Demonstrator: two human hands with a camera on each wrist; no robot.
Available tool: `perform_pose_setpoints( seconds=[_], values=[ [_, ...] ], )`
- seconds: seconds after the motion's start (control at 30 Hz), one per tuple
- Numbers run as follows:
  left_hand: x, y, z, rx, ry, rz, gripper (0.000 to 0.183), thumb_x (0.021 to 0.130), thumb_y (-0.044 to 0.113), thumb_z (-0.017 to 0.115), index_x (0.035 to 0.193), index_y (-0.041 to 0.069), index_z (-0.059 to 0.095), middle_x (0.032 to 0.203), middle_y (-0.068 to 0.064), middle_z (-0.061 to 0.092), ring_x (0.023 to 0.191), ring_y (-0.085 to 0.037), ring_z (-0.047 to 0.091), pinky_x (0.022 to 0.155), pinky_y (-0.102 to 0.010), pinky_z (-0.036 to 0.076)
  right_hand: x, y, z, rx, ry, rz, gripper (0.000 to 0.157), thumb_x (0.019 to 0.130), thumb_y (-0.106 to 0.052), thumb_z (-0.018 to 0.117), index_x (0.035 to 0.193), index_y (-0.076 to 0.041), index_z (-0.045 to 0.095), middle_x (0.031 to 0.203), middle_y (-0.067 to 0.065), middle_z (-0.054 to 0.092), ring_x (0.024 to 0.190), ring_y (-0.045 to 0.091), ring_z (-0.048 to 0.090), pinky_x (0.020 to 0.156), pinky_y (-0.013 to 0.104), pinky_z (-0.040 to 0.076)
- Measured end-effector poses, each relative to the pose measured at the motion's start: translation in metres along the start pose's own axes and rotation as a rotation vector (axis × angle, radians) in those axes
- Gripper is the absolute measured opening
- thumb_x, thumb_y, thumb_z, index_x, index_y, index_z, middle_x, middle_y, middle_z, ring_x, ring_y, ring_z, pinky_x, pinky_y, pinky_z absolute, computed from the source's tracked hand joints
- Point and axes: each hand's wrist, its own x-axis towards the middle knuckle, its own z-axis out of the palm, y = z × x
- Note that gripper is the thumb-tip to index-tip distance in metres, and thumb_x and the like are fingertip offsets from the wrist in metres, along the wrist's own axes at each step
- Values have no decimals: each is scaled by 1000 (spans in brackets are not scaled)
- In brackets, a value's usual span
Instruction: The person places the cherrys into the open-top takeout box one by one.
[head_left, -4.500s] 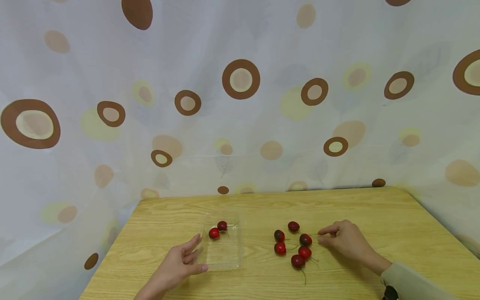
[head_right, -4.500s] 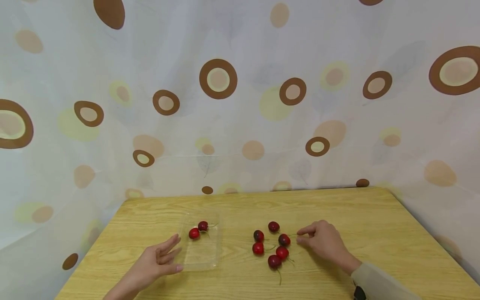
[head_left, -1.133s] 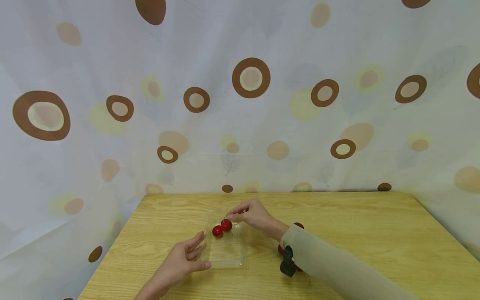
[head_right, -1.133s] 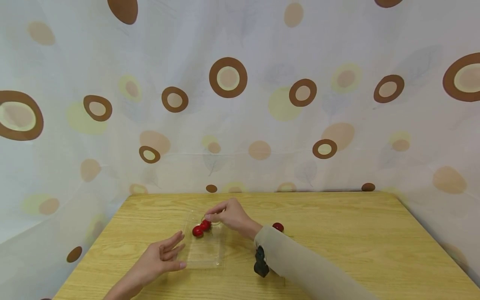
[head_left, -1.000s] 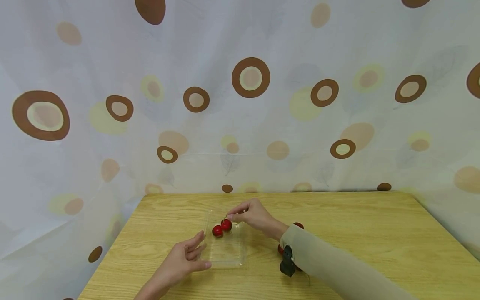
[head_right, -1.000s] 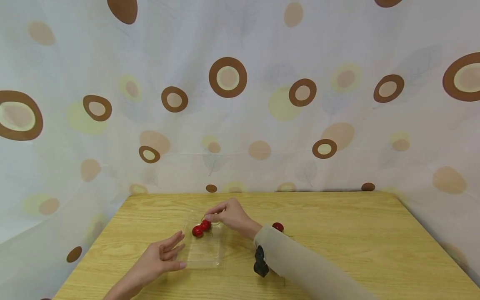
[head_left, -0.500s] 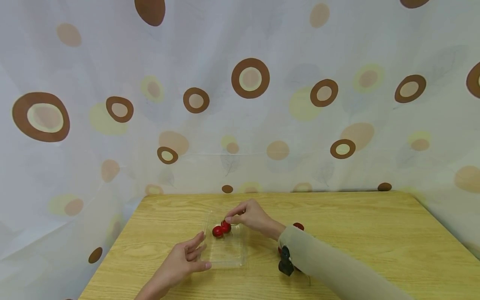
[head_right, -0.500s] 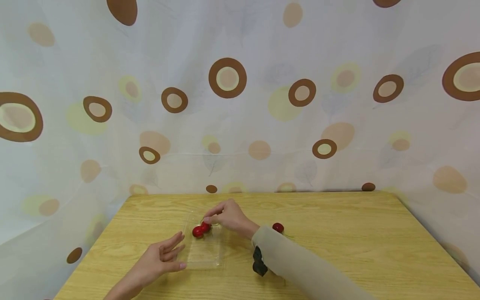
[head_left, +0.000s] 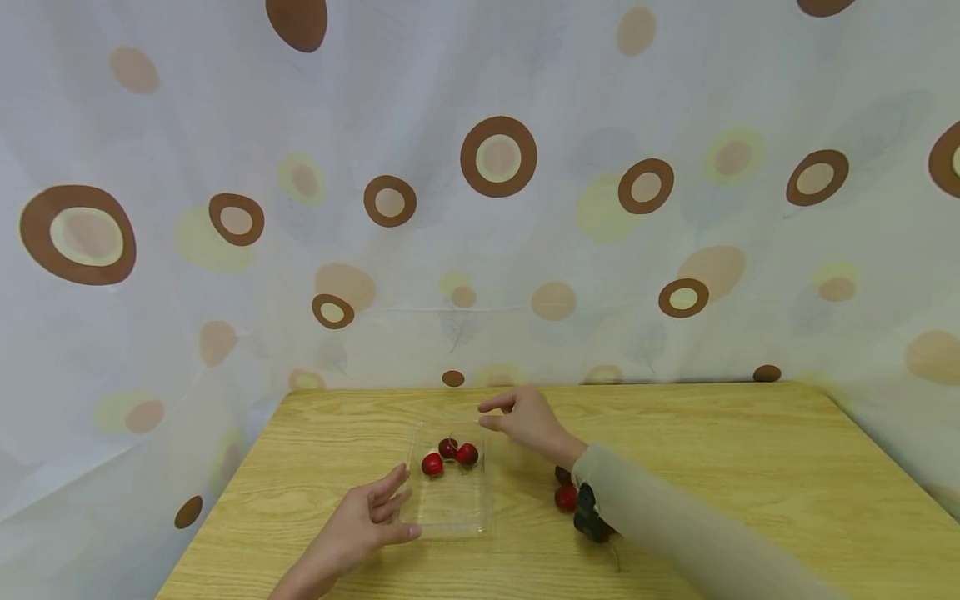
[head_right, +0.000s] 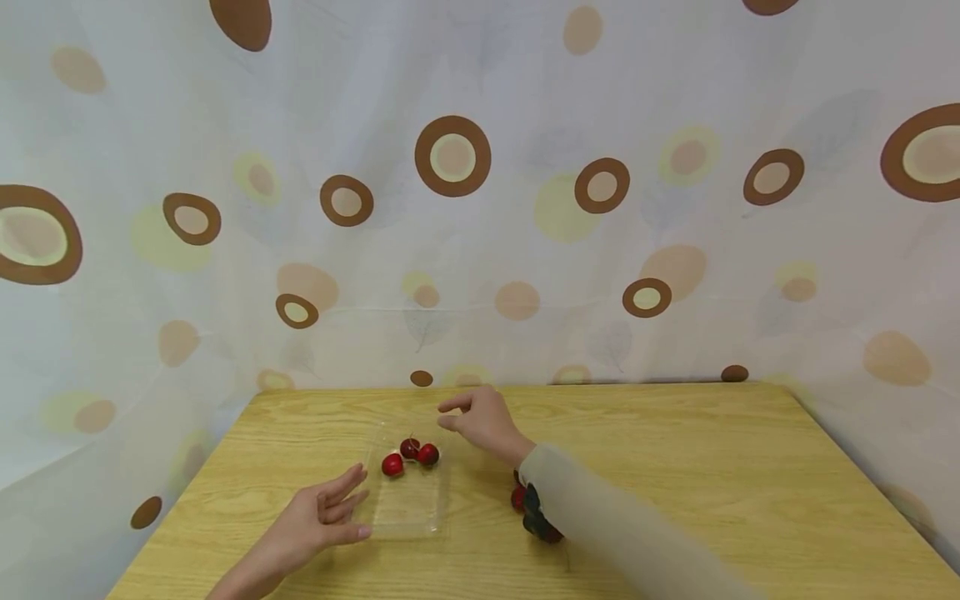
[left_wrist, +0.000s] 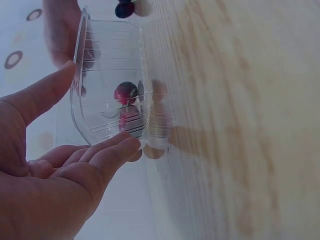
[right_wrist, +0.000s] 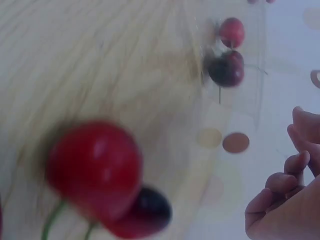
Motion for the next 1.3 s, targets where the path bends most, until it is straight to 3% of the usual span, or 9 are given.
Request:
perform_pose_setpoints(
  seconds=[0.03, 0.1, 0.33, 0.47, 0.63, 0.8, 1.0, 1.3],
  values=[
    [0, 0, 0, 1, -2, 2, 93, 93, 10, 83, 160, -13, 24, 164, -32, 25, 146, -51, 35, 103, -40, 54, -1, 0, -6, -13, 10, -2, 16, 96, -11, 80, 110, -6, 84, 66, -2, 51, 57, 14, 28, 59, 30, 33],
    [0, 0, 0, -1, -5, 4, 93, 93, 9, 83, 160, -13, 23, 165, -33, 24, 146, -51, 35, 103, -40, 54, -4, 0, -20, -55, 21, -15, 15, 96, -11, 79, 109, -6, 84, 61, 0, 45, 57, 15, 32, 58, 30, 32],
    [-1, 0, -1, -20, -7, -4, 93, 93, 10, 83, 161, -12, 23, 165, -32, 23, 147, -51, 33, 105, -42, 52, -26, 10, -85, -204, 33, -117, 16, 98, -15, 78, 108, -5, 84, 80, 2, 61, 72, 21, 48, 60, 33, 39],
    [-2, 1, -2, -8, -5, 4, 94, 93, 11, 83, 161, -13, 22, 165, -32, 23, 147, -52, 34, 106, -45, 52, -46, 24, -116, -279, 33, -141, 16, 97, -18, 79, 108, -6, 84, 81, -1, 63, 73, 20, 48, 62, 33, 41],
    [-3, 1, -3, 0, 3, -3, 94, 93, 11, 83, 161, -12, 23, 165, -32, 23, 146, -51, 34, 106, -45, 52, -73, 48, -142, -324, -5, -122, 21, 95, -21, 82, 110, -6, 83, 83, -4, 63, 70, 17, 44, 59, 31, 36],
    [-3, 0, -3, -7, 1, -7, 94, 93, 11, 83, 161, -12, 22, 165, -32, 23, 147, -51, 34, 107, -45, 51, -95, 73, -151, -302, -77, -88, 29, 92, -22, 84, 113, -1, 82, 86, -3, 64, 68, 14, 42, 58, 29, 35],
    [-2, -2, -2, -1, -3, -15, 95, 93, 12, 83, 161, -12, 21, 165, -33, 22, 146, -52, 34, 106, -44, 52, -109, 102, -147, -267, -113, -53, 30, 90, -22, 86, 112, -1, 82, 84, -4, 66, 67, 11, 47, 58, 27, 41],
    [-1, 2, 1, -17, -17, -4, 94, 94, 11, 83, 161, -13, 21, 165, -33, 22, 147, -52, 32, 107, -43, 51, -112, 109, -139, -321, -58, -53, 17, 88, -19, 88, 100, -8, 86, 81, -8, 65, 67, 9, 48, 59, 26, 42]
  ],
)
